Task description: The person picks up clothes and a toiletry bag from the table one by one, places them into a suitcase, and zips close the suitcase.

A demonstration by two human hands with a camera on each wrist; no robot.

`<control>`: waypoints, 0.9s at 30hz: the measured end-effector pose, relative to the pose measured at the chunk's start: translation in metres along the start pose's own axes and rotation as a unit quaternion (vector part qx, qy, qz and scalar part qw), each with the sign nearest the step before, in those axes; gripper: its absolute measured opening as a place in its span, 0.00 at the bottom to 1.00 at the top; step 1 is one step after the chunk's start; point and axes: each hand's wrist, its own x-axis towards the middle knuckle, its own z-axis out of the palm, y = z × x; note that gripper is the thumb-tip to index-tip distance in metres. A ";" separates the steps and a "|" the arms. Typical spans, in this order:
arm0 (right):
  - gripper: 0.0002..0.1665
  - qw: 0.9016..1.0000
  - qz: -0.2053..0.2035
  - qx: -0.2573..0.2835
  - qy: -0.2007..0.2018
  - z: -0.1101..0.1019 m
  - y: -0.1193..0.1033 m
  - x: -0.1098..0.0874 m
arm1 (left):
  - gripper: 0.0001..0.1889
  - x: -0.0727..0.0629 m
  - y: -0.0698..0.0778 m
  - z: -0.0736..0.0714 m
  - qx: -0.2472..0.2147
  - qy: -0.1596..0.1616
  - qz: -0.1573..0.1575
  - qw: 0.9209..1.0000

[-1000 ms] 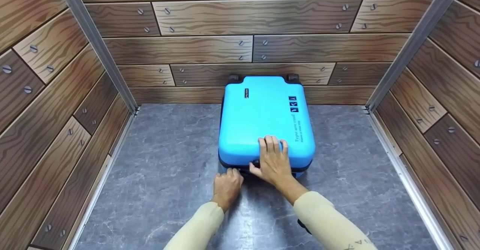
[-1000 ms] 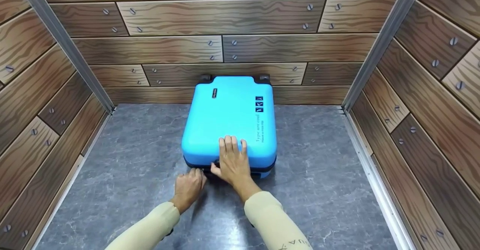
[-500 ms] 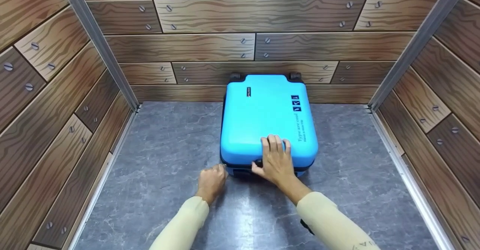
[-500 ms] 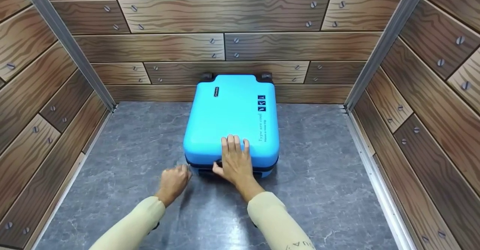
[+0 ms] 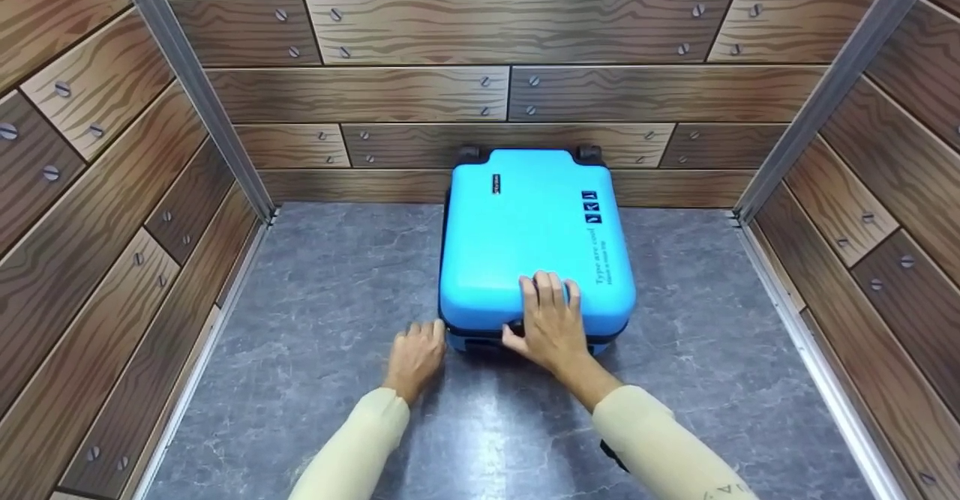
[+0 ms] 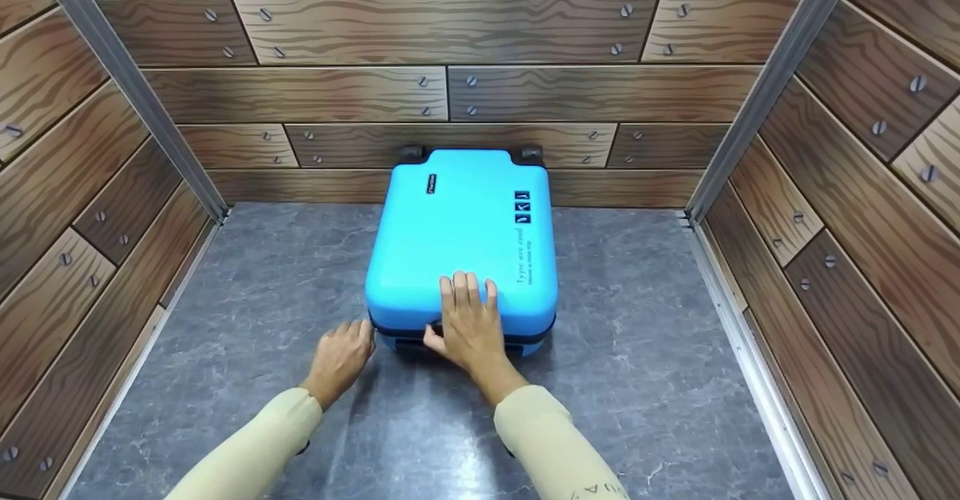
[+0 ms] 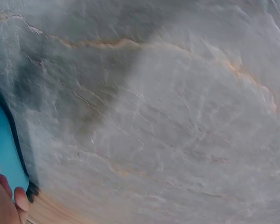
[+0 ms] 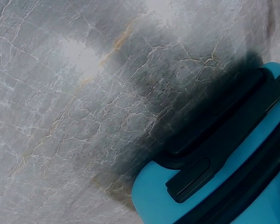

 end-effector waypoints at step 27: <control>0.47 0.980 -0.123 0.086 0.127 -0.007 0.074 -0.046 | 0.13 -0.014 0.027 -0.020 -0.051 0.004 0.141 0.989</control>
